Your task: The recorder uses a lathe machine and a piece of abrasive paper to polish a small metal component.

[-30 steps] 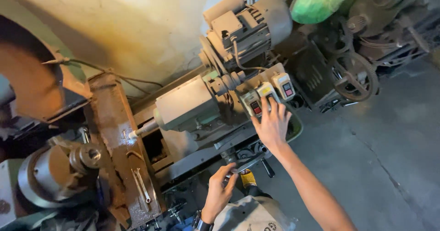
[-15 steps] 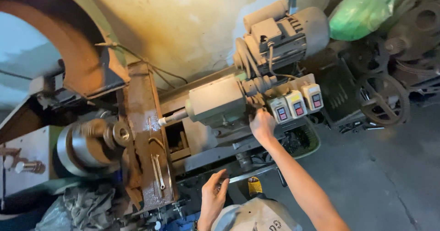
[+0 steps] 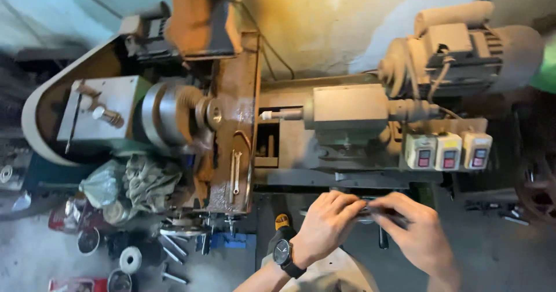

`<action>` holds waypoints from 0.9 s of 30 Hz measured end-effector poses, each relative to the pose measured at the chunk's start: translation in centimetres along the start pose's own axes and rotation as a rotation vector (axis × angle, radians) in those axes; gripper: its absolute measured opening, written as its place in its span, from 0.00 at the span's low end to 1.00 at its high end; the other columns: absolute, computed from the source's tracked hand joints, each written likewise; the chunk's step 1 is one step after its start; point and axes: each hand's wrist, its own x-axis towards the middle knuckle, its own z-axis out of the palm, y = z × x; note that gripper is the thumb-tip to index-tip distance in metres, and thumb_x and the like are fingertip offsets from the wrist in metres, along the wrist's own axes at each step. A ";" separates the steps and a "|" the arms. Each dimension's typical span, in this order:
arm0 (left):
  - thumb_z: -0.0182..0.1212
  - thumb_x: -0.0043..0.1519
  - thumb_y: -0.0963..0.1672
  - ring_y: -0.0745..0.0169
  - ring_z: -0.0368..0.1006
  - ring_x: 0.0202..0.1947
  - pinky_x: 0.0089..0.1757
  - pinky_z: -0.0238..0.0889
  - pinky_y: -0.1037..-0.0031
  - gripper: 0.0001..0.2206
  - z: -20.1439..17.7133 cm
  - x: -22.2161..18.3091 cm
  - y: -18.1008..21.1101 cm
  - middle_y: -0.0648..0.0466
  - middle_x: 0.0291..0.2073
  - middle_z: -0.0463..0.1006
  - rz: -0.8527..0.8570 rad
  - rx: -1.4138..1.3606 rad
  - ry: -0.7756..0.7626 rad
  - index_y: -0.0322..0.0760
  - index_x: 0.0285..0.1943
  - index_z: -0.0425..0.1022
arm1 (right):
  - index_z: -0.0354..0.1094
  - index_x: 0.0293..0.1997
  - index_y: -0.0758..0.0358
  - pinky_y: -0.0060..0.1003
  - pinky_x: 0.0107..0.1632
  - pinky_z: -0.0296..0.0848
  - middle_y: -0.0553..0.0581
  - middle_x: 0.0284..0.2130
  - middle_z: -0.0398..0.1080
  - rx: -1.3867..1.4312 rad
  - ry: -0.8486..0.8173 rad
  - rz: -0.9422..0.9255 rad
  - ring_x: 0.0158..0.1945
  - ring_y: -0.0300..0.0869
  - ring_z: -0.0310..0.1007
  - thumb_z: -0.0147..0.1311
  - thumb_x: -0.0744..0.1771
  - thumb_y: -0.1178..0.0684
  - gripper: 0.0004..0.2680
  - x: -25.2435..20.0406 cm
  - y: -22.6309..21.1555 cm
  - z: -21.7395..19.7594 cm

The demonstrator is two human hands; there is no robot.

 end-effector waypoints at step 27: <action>0.63 0.64 0.40 0.74 0.69 0.33 0.36 0.64 0.79 0.07 -5.7 -18.1 -16.2 0.58 0.32 0.76 -1.014 -0.868 0.735 0.26 0.43 0.83 | 0.76 0.47 0.72 0.38 0.51 0.74 0.60 0.42 0.78 1.099 -0.309 0.583 0.43 0.42 0.77 0.57 0.66 0.59 0.08 7.8 -3.6 31.1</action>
